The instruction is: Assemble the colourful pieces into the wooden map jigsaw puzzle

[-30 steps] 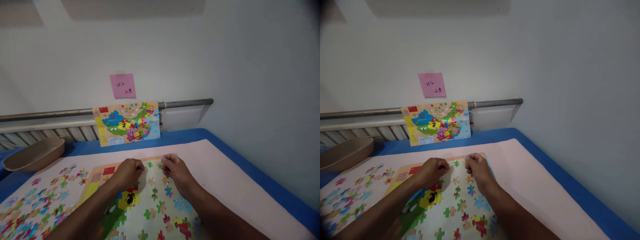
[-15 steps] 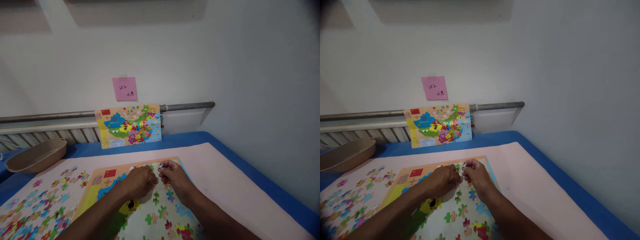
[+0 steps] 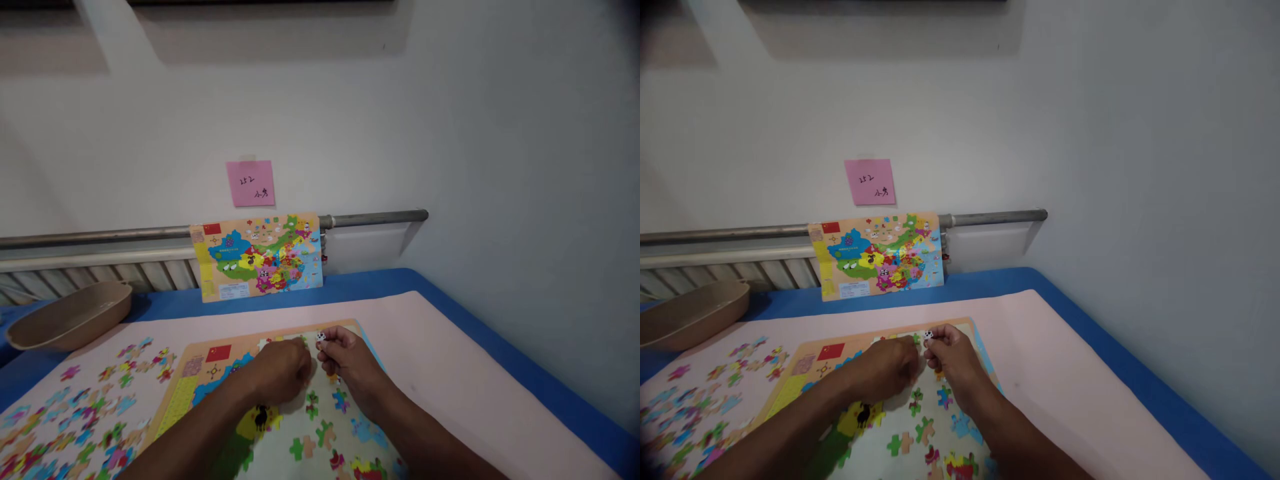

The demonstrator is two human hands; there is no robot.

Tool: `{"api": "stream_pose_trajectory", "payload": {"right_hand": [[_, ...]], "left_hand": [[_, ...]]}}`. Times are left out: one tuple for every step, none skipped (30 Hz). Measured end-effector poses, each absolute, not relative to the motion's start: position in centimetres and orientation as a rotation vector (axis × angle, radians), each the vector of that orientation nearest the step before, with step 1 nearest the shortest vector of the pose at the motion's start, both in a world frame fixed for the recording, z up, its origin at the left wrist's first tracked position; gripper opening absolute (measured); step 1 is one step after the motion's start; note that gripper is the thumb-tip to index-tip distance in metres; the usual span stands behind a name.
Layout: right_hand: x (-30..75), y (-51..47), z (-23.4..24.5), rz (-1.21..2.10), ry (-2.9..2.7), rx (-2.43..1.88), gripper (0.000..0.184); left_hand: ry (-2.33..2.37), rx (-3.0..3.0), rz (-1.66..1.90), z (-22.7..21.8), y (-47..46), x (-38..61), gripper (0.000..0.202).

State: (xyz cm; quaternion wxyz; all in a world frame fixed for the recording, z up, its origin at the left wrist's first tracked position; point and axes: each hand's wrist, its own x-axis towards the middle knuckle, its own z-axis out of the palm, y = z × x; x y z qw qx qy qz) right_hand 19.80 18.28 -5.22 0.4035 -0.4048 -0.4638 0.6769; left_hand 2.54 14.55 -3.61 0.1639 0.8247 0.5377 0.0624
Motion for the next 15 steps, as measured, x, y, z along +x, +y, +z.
{"api": "stream_pose_trajectory", "payload": {"right_hand": [[19.8,18.3,-5.2,1.710,-1.172,-1.023,0.031],[19.8,18.3,-5.3,1.708,-1.170,-1.025,0.031],[19.8,18.3,-5.3,1.706,-1.168,-1.027,0.032],[19.8,18.3,-5.3,1.703,-1.165,-1.030,0.032],[19.9,18.3,-5.4,1.702,-1.167,-1.033,0.032],[19.9,18.4,-5.4,1.701,-1.170,-1.035,0.032],[19.9,18.4,-5.4,1.699,-1.177,-1.037,0.030],[19.9,18.4,-5.5,1.695,-1.185,-1.037,0.029],[19.9,18.4,-5.5,1.690,-1.192,-1.036,0.028],[19.9,18.4,-5.5,1.687,-1.196,-1.033,0.028],[19.9,18.4,-5.6,1.684,-1.199,-1.031,0.027],[19.9,18.4,-5.6,1.683,-1.200,-1.029,0.027],[19.9,18.4,-5.6,1.684,-1.195,-1.027,0.027],[19.9,18.4,-5.6,1.685,-1.189,-1.027,0.027],[19.9,18.4,-5.6,1.684,-1.186,-1.028,0.027]], "left_hand": [[1.540,2.321,0.191,-3.6,14.6,2.5,0.014],[1.537,2.304,0.203,-3.6,14.5,2.5,0.016],[1.528,2.308,0.208,-3.5,14.6,2.5,0.018],[1.514,2.330,0.198,-3.3,14.6,2.5,0.018],[1.498,2.367,0.177,-3.2,14.6,2.5,0.017],[1.486,2.406,0.148,-3.1,14.7,2.6,0.016],[1.483,2.440,0.118,-2.9,14.8,2.6,0.014],[1.486,2.463,0.093,-2.9,14.8,2.6,0.012],[1.488,2.474,0.078,-2.8,14.9,2.6,0.012],[1.483,2.477,0.068,-2.8,15.0,2.6,0.012],[1.472,2.472,0.069,-2.8,15.0,2.5,0.014],[1.462,2.458,0.077,-2.7,15.0,2.4,0.017],[1.453,2.444,0.090,-2.7,15.0,2.3,0.020],[1.448,2.431,0.105,-2.6,14.9,2.1,0.021],[1.454,2.421,0.119,-2.4,14.8,1.9,0.021]]}}
